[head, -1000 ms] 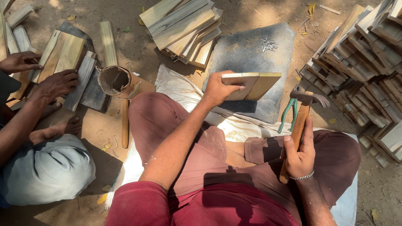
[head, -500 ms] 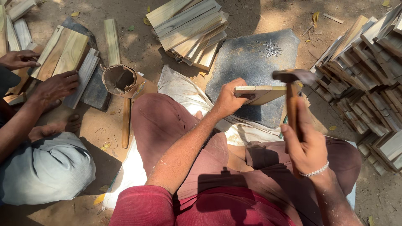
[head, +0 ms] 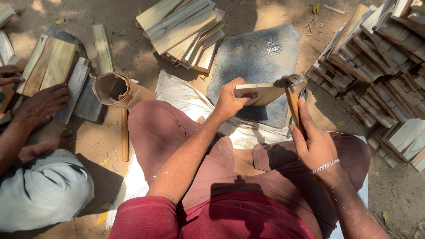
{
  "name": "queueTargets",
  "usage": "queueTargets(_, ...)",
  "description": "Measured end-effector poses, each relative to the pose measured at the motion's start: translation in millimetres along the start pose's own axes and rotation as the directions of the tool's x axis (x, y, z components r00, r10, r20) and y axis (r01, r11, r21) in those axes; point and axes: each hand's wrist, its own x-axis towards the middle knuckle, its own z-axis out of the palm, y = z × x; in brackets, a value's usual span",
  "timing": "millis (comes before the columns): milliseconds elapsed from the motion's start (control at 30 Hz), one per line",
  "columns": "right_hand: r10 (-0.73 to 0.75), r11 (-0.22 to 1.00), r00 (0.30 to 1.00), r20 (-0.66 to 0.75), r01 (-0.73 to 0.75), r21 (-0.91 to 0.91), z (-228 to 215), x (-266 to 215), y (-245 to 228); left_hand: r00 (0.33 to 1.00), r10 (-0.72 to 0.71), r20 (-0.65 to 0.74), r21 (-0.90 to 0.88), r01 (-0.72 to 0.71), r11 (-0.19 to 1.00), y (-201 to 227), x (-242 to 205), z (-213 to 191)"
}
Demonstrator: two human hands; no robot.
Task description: The person sits on the ground and assembles small wooden frames by nailing planks together using a hammer. They pick up nails, position the wood pieces, and hammer them into place, stacking completed frames to the side.
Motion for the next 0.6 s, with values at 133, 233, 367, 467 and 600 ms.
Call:
queueTargets(133, 0.055, 0.898, 0.998, -0.026, -0.038, 0.439, 28.5, -19.9, 15.9, 0.996, -0.073, 0.053, 0.073, 0.069, 0.995, 7.8, -4.7, -6.1)
queueTargets(233, -0.248, 0.858, 0.945, -0.213, 0.317, 0.405, 50.6, -33.9, 28.3, 0.985, 0.117, 0.124, 0.389, -0.157, 0.908, 29.1, 3.7, -14.6)
queueTargets(367, 0.163, 0.802, 0.987, -0.017, -0.123, 0.585, 47.9, -49.0, 47.9, 0.964, -0.014, 0.265, 0.768, -0.203, 0.608, 38.4, 17.0, -12.1)
queueTargets(467, 0.055, 0.841, 0.982, -0.182, 0.052, 0.539, 21.2, -40.6, 48.1, 0.935, -0.126, 0.332, 0.889, -0.265, 0.374, 37.2, 27.3, -12.6)
queueTargets(600, -0.045, 0.686, 0.846, -0.531, 0.412, 0.599, 20.7, -32.9, 44.9, 0.936, -0.096, 0.340, 0.885, -0.283, 0.370, 12.9, 14.9, -4.7)
